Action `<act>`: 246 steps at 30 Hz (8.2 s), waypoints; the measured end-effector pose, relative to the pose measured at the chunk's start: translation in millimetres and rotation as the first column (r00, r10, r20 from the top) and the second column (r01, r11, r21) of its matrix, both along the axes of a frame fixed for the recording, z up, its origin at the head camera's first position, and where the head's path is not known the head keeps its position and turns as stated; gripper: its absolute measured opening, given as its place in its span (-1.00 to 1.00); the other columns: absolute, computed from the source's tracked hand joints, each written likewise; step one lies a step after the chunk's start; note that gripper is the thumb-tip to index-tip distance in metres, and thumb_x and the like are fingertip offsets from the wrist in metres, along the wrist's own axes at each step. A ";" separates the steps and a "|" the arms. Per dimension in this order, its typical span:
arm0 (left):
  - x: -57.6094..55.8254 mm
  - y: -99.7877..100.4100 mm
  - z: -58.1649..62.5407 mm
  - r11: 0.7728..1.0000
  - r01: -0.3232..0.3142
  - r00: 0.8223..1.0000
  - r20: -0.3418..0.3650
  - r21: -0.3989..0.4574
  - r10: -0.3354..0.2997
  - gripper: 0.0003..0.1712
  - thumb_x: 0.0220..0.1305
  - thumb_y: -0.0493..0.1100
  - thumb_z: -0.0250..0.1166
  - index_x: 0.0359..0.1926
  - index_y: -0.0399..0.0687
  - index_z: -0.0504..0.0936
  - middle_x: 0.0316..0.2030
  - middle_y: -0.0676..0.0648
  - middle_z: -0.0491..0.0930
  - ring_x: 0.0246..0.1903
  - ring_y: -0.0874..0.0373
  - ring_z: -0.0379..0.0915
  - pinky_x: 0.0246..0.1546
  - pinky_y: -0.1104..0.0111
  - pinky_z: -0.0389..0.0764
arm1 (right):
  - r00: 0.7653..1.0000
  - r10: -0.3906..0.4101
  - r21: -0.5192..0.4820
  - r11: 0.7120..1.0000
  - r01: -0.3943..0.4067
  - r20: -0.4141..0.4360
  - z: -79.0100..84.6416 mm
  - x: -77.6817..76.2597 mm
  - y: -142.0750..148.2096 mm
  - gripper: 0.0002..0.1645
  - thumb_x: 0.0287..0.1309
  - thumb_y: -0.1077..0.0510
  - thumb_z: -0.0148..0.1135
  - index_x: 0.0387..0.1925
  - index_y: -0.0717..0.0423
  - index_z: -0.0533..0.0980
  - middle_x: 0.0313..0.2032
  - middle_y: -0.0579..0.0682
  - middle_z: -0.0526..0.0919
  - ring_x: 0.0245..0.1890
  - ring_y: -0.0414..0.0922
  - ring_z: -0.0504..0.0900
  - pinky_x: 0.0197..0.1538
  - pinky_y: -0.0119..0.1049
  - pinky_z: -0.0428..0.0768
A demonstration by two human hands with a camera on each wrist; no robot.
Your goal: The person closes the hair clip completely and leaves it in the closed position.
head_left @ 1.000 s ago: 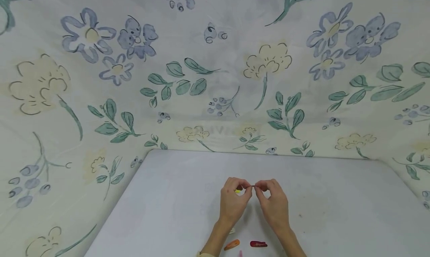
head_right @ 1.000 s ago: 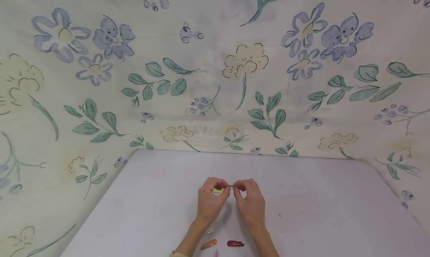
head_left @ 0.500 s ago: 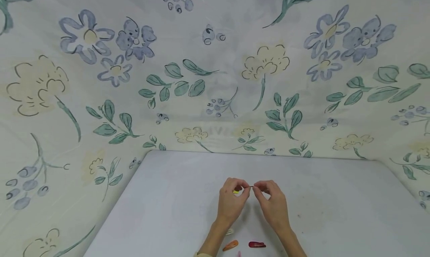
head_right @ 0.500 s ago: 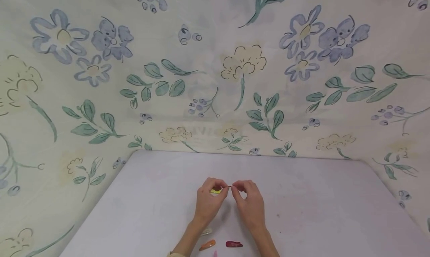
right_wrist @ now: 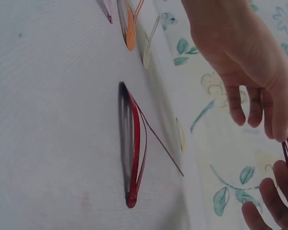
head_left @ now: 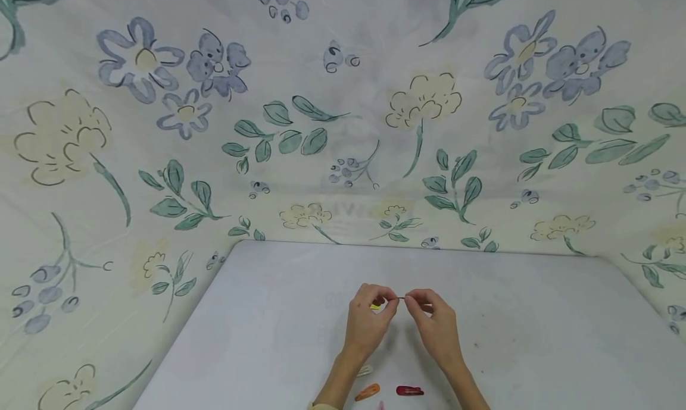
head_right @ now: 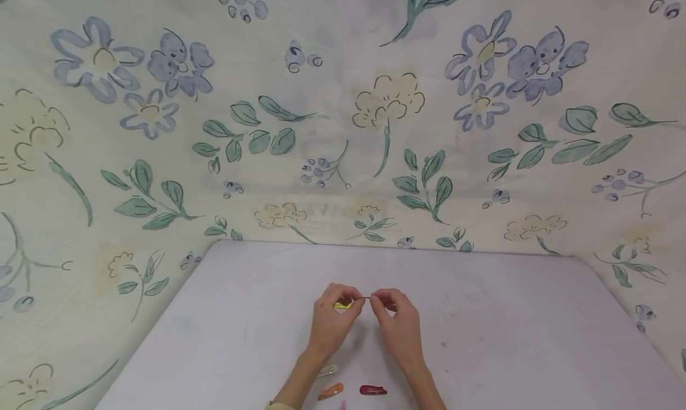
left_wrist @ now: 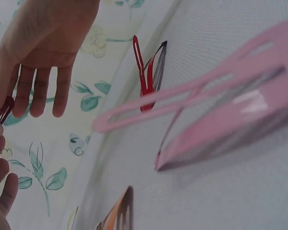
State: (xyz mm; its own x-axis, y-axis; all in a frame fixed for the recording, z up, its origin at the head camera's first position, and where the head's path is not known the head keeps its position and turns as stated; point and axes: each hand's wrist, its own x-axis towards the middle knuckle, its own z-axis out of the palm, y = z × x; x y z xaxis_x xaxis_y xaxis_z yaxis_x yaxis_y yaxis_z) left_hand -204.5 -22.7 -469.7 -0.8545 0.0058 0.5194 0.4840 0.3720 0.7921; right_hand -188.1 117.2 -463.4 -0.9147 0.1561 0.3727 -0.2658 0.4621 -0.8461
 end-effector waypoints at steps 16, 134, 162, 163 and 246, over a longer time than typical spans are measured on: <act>-0.6 -5.6 6.2 0.997 0.075 0.995 0.068 -0.022 -0.074 -0.90 0.23 -0.18 0.38 -0.22 -0.02 0.71 -0.30 0.11 0.61 -0.24 0.17 0.46 -0.17 0.30 0.59 | 0.994 0.099 -0.066 0.993 -0.096 0.050 1.2 -1.3 6.7 -0.87 0.26 0.18 0.30 -0.17 0.09 0.61 -0.21 -0.06 0.69 -0.10 -0.10 0.60 0.08 -0.07 0.54; -38.6 -27.7 22.4 0.688 0.323 0.935 0.330 -0.650 -0.127 -0.69 0.18 -0.03 0.37 -0.05 0.04 0.68 -0.13 0.06 0.61 -0.10 0.18 0.41 -0.08 0.30 0.52 | 0.932 0.151 0.359 0.893 -0.272 0.331 -7.3 -29.5 43.0 -0.70 0.15 0.21 0.38 -0.05 0.05 0.60 -0.15 -0.05 0.62 -0.08 -0.08 0.55 0.03 -0.10 0.60; 9.5 -56.7 25.8 0.697 0.368 0.922 0.338 -0.616 -0.188 -0.67 0.16 0.02 0.37 -0.04 0.10 0.66 -0.05 0.12 0.57 0.00 0.19 0.43 0.07 0.25 0.52 | 0.897 0.252 0.340 0.861 -0.379 0.363 -6.8 18.8 48.2 -0.69 0.06 0.22 0.45 -0.12 -0.05 0.62 -0.20 -0.22 0.62 -0.11 -0.19 0.55 0.05 -0.15 0.59; 11.2 -57.7 25.1 0.698 0.371 0.921 0.340 -0.613 -0.191 -0.67 0.16 0.02 0.37 -0.04 0.10 0.66 -0.05 0.12 0.57 0.00 0.19 0.43 0.07 0.25 0.51 | 0.897 0.267 0.340 0.857 -0.389 0.354 -7.0 20.9 48.5 -0.69 0.06 0.22 0.44 -0.12 -0.05 0.61 -0.19 -0.22 0.62 -0.11 -0.18 0.56 0.05 -0.15 0.59; 63.5 -34.5 1.4 0.486 0.284 0.928 0.111 -0.827 -0.355 -0.92 0.15 0.04 0.41 -0.34 0.28 0.66 -0.29 0.31 0.55 -0.20 0.40 0.37 -0.23 0.55 0.31 | 0.868 0.393 0.438 0.751 -0.494 0.305 -17.8 69.8 41.2 -0.75 0.01 0.15 0.46 -0.47 -0.30 0.56 -0.22 -0.35 0.49 -0.16 -0.27 0.43 -0.07 -0.28 0.52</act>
